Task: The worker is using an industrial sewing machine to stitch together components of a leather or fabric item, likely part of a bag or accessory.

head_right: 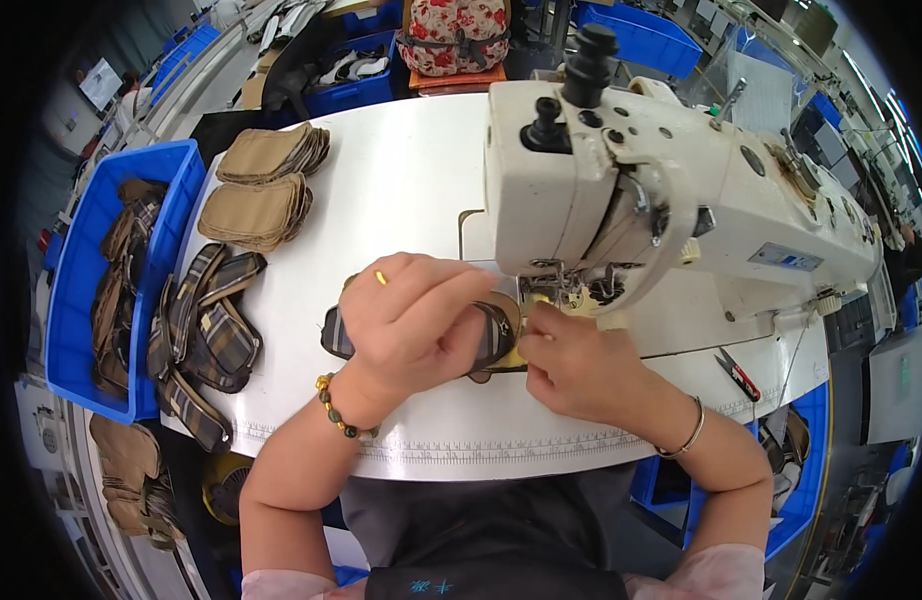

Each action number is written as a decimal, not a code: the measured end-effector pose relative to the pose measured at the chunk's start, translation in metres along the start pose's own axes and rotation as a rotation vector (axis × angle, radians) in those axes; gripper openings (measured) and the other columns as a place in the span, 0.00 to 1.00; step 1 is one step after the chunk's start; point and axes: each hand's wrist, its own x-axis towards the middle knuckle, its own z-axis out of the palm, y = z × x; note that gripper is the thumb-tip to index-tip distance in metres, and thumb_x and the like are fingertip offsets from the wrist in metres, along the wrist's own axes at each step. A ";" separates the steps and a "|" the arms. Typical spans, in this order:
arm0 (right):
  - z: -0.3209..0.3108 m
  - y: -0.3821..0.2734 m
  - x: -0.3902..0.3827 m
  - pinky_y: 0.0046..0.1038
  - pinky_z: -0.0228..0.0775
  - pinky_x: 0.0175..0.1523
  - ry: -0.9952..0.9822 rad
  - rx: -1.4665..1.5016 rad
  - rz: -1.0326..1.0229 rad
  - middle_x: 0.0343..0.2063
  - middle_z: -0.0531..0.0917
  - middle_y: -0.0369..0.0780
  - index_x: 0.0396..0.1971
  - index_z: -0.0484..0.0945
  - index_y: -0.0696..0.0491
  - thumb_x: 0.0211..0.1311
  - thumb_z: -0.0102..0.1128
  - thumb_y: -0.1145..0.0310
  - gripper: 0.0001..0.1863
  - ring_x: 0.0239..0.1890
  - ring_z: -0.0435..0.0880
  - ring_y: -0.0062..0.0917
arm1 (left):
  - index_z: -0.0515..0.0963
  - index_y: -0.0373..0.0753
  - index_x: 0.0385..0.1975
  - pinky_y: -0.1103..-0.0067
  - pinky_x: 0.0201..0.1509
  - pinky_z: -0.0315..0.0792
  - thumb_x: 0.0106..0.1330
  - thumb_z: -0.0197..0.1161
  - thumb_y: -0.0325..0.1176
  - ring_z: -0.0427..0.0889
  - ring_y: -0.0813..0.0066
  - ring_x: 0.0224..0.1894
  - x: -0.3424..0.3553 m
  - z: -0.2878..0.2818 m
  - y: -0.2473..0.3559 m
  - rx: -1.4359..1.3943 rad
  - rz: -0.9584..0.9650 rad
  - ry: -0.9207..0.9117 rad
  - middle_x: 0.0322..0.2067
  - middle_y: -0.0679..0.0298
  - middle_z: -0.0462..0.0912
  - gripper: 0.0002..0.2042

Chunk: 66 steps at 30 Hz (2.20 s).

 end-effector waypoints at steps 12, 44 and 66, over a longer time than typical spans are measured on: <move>0.016 0.020 -0.007 0.35 0.72 0.24 0.002 0.132 -0.177 0.16 0.77 0.37 0.27 0.74 0.50 0.50 0.62 0.70 0.05 0.19 0.80 0.34 | 0.81 0.34 0.48 0.84 0.26 0.70 0.47 0.62 0.15 0.82 0.75 0.30 0.025 -0.018 0.037 -0.122 -0.153 -0.102 0.47 0.56 0.85 0.24; -0.024 0.022 -0.019 0.33 0.74 0.25 0.044 -0.308 -0.068 0.18 0.80 0.42 0.22 0.81 0.54 0.46 0.61 0.72 0.03 0.22 0.84 0.33 | 0.79 0.37 0.28 0.76 0.32 0.72 0.54 0.74 0.30 0.79 0.67 0.28 0.020 -0.027 0.042 0.102 -0.256 -0.338 0.26 0.62 0.82 0.09; 0.024 0.024 -0.009 0.30 0.72 0.22 0.082 -0.107 -0.248 0.20 0.78 0.36 0.25 0.75 0.53 0.53 0.57 0.72 0.02 0.21 0.83 0.26 | 0.84 0.31 0.34 0.75 0.35 0.75 0.62 0.71 0.39 0.82 0.72 0.27 0.002 -0.006 -0.003 -0.189 -0.932 -1.124 0.25 0.57 0.85 0.14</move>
